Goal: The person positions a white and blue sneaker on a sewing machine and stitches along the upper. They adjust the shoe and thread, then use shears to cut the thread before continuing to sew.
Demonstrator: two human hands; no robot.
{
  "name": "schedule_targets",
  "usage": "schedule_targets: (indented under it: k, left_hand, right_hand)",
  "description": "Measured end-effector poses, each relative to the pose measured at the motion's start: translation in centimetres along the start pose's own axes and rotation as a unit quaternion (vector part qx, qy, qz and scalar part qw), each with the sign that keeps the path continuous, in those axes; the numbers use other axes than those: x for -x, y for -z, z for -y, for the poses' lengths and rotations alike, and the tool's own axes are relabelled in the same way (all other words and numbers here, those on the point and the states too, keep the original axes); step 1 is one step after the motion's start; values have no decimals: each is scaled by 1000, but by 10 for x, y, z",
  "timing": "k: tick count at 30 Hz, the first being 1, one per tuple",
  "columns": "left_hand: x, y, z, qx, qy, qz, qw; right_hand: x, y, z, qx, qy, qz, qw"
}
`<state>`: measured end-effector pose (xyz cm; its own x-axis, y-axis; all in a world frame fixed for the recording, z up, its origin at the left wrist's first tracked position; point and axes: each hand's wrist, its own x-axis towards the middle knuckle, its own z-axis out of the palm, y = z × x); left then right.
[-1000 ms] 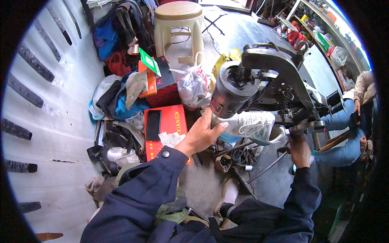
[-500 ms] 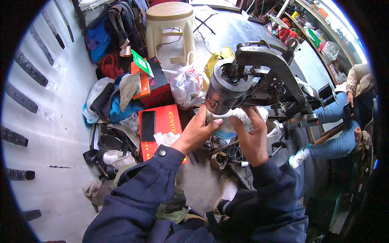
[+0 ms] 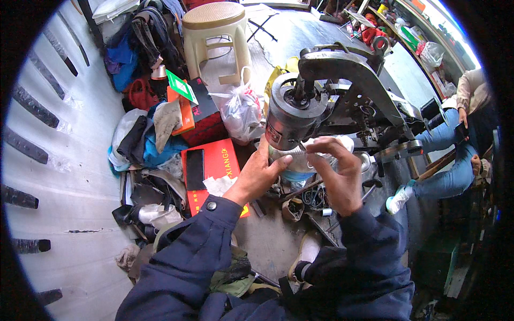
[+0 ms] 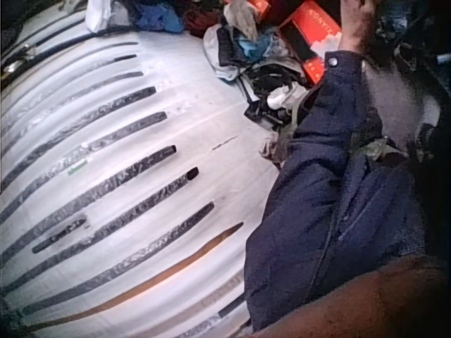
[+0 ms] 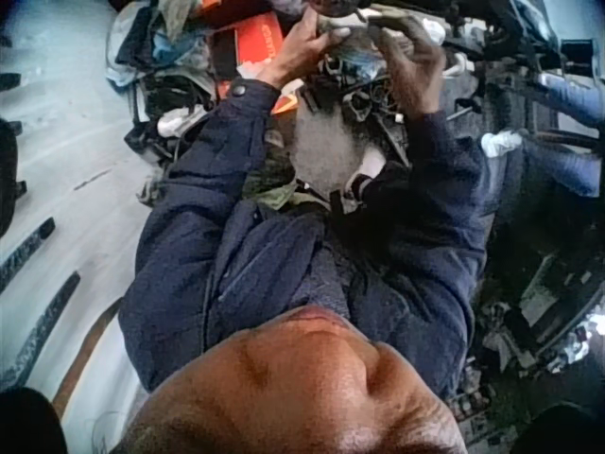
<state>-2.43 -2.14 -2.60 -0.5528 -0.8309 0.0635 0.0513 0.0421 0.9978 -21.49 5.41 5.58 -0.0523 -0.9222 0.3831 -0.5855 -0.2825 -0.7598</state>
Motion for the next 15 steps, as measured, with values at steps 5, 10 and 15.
schedule_targets:
  k: [5, 10, 15]
  left_hand:
    - [3, 1, -4, -16, 6, 4, 1000]
    - [3, 2, -4, -34, -5, 6, 999]
    - [4, 3, -6, -1, 28, 20, 999]
  right_hand:
    - [33, 97, -42, -45, -230, 28, 972]
    - [81, 155, -136, 328, -229, -91, 912]
    - [92, 142, -198, 95, -383, -72, 916]
